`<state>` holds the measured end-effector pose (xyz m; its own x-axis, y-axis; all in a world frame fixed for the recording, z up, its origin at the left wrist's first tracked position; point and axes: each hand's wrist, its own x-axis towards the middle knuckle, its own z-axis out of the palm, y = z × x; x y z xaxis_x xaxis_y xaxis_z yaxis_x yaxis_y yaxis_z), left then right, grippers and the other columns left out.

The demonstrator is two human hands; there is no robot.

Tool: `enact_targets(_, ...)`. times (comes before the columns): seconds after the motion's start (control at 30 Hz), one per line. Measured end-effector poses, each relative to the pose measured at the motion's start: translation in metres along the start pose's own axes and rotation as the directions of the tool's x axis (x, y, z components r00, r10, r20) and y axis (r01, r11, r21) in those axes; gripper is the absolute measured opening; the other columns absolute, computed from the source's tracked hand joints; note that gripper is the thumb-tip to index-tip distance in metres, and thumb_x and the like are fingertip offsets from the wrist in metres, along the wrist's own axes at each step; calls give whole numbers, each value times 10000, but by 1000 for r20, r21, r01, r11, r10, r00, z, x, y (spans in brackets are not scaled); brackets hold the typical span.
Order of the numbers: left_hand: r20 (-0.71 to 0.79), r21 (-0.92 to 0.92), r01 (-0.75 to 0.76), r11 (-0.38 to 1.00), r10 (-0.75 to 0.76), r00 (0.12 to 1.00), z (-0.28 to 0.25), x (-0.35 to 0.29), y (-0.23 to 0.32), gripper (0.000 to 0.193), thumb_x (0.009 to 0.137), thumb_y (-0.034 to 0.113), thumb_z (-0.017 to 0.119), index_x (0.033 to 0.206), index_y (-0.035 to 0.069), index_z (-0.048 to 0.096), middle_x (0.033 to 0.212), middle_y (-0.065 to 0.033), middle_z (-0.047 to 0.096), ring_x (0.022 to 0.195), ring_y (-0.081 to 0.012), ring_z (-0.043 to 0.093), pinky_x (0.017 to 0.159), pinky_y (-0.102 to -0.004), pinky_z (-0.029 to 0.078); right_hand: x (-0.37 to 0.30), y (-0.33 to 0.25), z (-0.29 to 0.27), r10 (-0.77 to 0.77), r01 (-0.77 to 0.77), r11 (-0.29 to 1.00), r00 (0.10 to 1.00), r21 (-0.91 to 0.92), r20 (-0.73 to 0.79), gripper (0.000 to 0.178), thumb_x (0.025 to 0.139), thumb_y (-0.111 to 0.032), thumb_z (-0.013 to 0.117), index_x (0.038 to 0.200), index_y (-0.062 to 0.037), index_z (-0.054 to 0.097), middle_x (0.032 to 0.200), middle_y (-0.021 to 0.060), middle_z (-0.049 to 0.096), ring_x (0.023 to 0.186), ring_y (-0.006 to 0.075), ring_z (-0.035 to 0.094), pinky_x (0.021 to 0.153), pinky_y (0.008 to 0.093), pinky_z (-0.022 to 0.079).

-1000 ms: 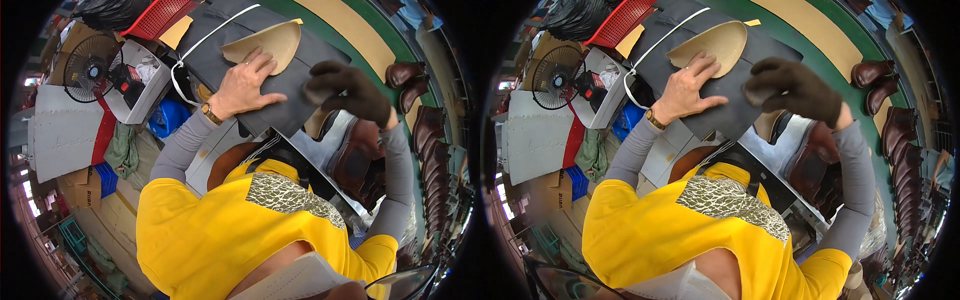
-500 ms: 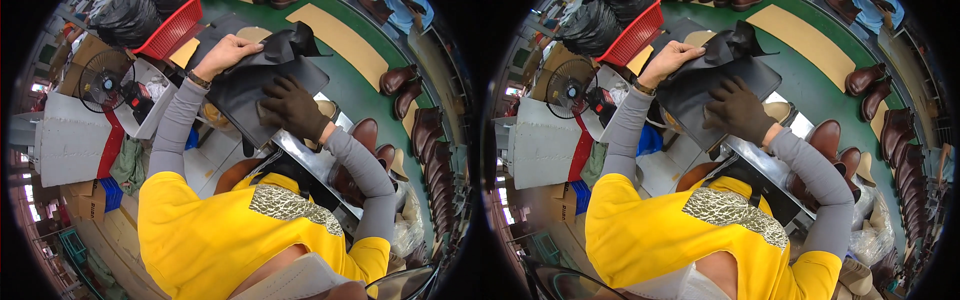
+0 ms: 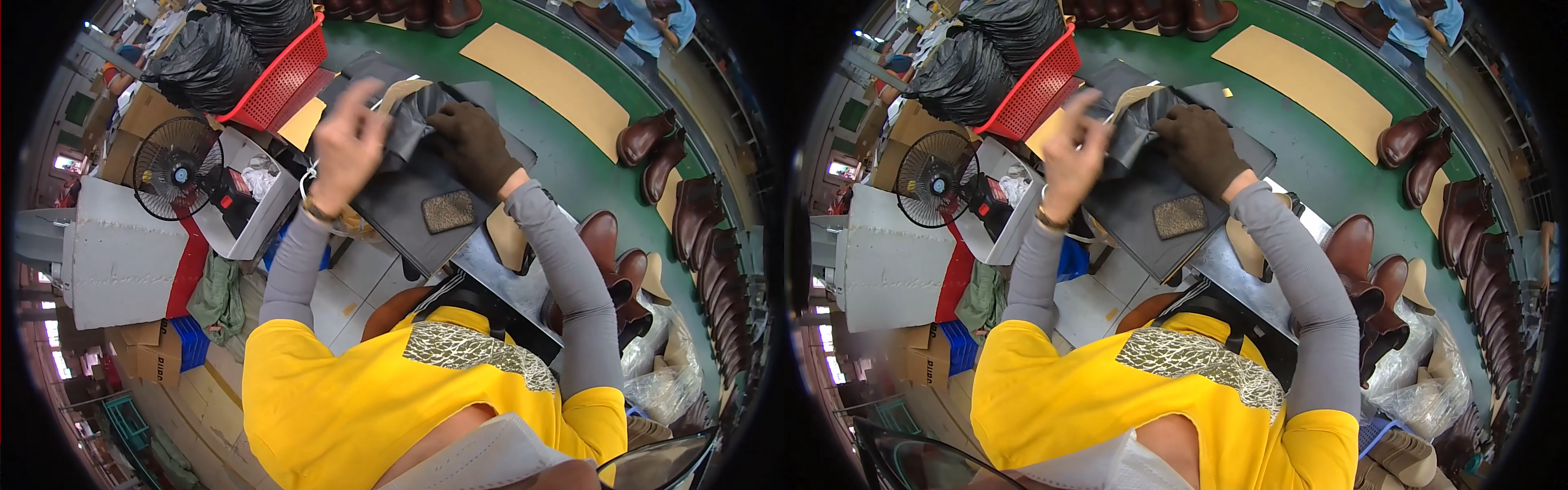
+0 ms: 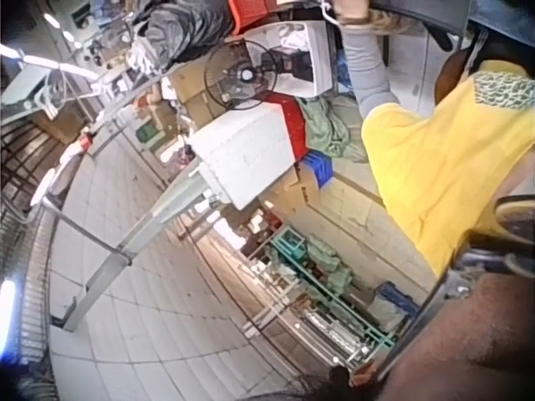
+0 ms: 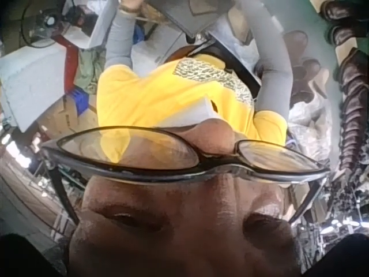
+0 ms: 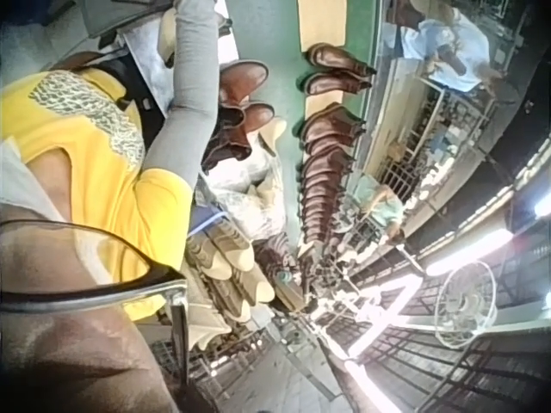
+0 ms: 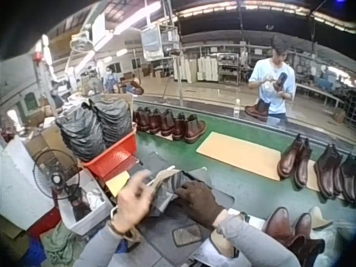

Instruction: Inspecting and cleaning leather boots on a manufacturing line using a cloth and inserts.

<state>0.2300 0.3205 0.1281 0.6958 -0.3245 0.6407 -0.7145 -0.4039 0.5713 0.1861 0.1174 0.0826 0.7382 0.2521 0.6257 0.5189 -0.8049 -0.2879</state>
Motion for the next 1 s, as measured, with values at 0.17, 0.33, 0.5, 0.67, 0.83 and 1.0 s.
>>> enact_targets(0.17, -161, 256, -407, 877, 454, 876, 7, 1, 17, 547, 752, 107, 748, 1244, 15, 527, 1088, -152, 584, 991, -316, 563, 885, -382, 446, -6, 19, 15, 119, -103, 990, 977, 96, -177, 120, 753, -167, 600, 832, -79, 617, 777, 130, 626, 749, 320, 611, 659, 438, 460)
enact_targets(0.33, 332, 534, -528, 661, 410, 850, 59, -22, -7, 659, 783, 54, 581, 1398, 33, 345, 1205, -162, 529, 1136, -331, 492, 952, -424, 412, 5, 1, 25, 135, -131, 990, 985, 48, -112, 150, 726, -225, 614, 799, -101, 655, 775, 128, 650, 729, 328, 630, 658, 432, 467)
enact_targets(0.5, 471, 135, -465, 875, 357, 807, 51, 8, -28, 391, 772, 122, 695, 1137, 59, 573, 990, -149, 620, 865, -369, 605, 689, -425, 490, -12, 6, 21, 218, -213, 975, 972, 58, -92, 255, 713, -232, 673, 908, -69, 650, 853, 142, 635, 861, 330, 607, 780, 430, 452)
enact_targets(0.67, 351, -114, -53, 992, 90, 932, 26, 49, 0, 174, 839, 79, 627, 969, -34, 645, 788, -126, 683, 676, -209, 641, 648, -323, 477, -28, -75, -13, 188, -178, 982, 923, 60, -335, 741, 797, -373, 641, 1332, 45, 342, 1358, 267, 372, 1303, 414, 312, 1058, 569, 228)
enact_targets(0.83, 288, -814, 274, 512, -53, 956, 57, -18, 120, 223, 870, 75, 615, 1074, -13, 629, 978, -81, 674, 888, -147, 614, 808, -259, 461, -70, -121, -85, 325, -344, 937, 790, 64, -520, 882, 831, -359, 646, 1433, 66, 161, 1433, 297, 284, 1365, 386, 267, 1083, 513, 237)
enact_targets(1.0, 633, -771, 634, -64, 36, 773, 113, -54, 144, 395, 858, 38, 606, 1234, -36, 512, 1161, -112, 606, 1025, -167, 576, 898, -284, 443, -131, -105, -193, 742, 152, 84, 650, 985, -164, 400, 733, -78, 692, 1096, 19, 553, 1023, 73, 622, 915, 140, 593, 833, 260, 467)
